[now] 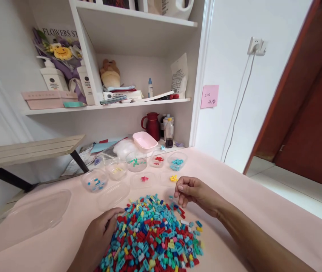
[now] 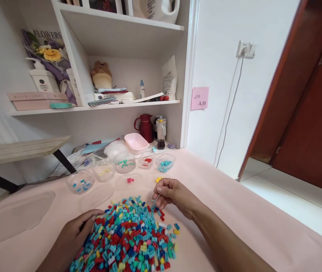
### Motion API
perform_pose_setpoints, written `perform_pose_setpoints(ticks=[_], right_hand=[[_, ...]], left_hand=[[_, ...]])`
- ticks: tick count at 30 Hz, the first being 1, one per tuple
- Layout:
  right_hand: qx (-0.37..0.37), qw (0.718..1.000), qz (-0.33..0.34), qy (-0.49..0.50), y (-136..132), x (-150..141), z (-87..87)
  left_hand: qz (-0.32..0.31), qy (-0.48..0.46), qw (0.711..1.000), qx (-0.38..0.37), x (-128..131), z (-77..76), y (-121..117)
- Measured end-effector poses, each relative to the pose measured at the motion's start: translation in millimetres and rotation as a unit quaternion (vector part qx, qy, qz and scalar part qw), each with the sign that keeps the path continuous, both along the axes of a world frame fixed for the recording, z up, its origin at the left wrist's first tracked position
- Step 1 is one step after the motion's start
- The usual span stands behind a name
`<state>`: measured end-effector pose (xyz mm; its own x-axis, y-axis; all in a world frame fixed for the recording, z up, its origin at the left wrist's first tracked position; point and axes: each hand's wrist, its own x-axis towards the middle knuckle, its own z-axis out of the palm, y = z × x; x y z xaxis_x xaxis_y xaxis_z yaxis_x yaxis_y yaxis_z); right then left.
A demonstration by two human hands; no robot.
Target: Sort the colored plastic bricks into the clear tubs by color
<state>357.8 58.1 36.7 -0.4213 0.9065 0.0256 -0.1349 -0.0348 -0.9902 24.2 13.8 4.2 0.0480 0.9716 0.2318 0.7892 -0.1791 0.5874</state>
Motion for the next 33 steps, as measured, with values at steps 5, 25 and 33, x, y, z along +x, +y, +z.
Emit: perform_pose_setpoints(ticks=[5, 25, 33], right_hand=[[0.019, 0.999, -0.021, -0.040, 2.2, 5.4, -1.0], [0.139, 0.857, -0.001, -0.496, -56.7, 40.8, -2.3], [0.145, 0.897, -0.020, -0.416, -71.2, 44.6, 1.3]], left_hand=[[0.001, -0.001, 1.000, 0.005, 3.7, 6.1, -1.8], [-0.007, 0.020, 0.999, 0.024, 1.1, 4.9, 2.1], [-0.004, 0.018, 1.000, 0.016, 2.8, 7.8, 2.8]])
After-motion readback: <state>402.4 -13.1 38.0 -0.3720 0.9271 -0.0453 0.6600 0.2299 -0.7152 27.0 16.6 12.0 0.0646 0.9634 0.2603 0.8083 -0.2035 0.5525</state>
